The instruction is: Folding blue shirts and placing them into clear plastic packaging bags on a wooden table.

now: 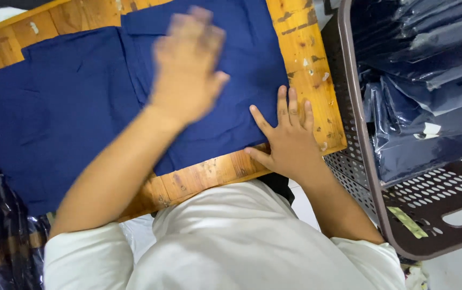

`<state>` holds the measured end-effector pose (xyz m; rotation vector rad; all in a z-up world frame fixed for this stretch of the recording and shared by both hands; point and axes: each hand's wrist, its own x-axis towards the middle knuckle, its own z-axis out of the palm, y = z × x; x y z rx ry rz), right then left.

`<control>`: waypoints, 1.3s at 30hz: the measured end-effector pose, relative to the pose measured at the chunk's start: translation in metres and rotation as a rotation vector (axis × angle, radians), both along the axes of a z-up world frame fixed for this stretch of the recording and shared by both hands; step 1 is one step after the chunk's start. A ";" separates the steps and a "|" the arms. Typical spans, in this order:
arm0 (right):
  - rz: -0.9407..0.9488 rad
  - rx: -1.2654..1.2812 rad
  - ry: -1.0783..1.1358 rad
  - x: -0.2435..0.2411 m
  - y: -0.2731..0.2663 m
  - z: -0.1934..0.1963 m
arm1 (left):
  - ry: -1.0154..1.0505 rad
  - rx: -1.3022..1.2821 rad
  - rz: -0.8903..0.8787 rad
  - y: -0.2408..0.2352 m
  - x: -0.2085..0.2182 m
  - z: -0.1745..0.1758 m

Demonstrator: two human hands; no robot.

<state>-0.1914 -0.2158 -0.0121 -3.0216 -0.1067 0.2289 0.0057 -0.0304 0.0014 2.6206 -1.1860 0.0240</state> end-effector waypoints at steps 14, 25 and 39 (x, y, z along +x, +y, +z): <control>-0.083 0.254 -0.024 0.010 -0.030 0.007 | -0.081 0.234 -0.248 -0.066 -0.033 -0.035; -0.245 0.146 -0.015 0.015 -0.031 -0.034 | -0.009 0.314 -0.171 -0.072 -0.024 -0.021; -0.290 0.086 0.028 0.016 -0.028 -0.026 | 0.076 0.314 0.044 -0.083 0.032 -0.013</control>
